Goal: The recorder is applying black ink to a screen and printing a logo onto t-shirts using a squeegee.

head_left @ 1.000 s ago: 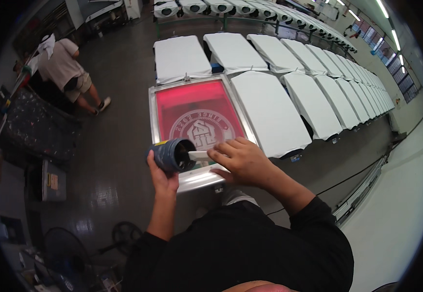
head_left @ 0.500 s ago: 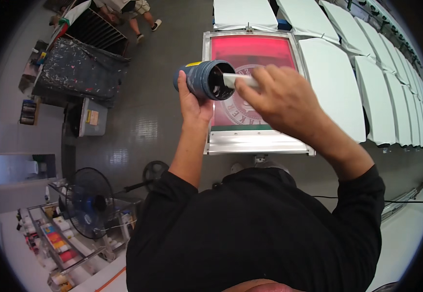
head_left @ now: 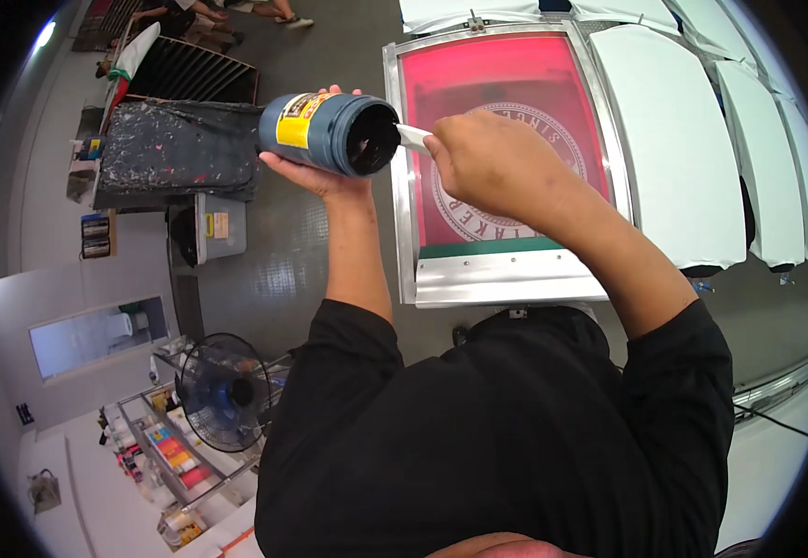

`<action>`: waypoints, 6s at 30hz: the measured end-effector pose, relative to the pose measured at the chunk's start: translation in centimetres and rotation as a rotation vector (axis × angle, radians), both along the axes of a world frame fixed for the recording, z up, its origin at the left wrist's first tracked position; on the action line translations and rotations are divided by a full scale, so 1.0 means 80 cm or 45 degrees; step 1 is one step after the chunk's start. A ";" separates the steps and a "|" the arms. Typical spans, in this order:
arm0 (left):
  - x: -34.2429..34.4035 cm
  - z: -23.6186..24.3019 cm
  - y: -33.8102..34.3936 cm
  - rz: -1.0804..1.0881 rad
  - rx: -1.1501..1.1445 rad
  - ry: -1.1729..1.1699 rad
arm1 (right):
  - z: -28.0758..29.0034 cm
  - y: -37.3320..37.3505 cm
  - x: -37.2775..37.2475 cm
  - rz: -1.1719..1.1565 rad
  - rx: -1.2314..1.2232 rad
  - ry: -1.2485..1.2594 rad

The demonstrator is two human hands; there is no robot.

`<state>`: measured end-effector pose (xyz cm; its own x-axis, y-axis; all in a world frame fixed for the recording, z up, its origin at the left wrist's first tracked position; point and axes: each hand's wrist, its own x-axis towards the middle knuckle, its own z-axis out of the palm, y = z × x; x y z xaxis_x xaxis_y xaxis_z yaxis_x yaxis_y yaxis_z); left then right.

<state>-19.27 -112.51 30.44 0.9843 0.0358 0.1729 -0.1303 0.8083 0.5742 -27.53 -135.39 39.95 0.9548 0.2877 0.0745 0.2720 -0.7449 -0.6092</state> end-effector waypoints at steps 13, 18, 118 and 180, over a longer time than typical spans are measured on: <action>0.040 -0.089 -0.063 0.066 0.040 0.633 | -0.119 -0.047 0.025 0.030 -0.133 0.114; 0.046 -0.110 -0.082 0.058 -0.112 0.569 | -0.165 -0.072 0.026 -0.004 0.579 0.468; -0.025 -0.148 0.091 0.259 -0.315 0.873 | -0.150 -0.065 -0.042 -0.284 0.311 -0.106; -0.023 -0.186 0.051 0.710 -0.176 0.785 | -0.310 -0.244 0.265 0.465 -0.470 -0.683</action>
<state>-21.07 -108.45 15.53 0.7331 0.5258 -0.4313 -0.2270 0.7870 0.5737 -6.34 -154.95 15.17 0.6533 0.6762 0.3405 0.7310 -0.6804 -0.0512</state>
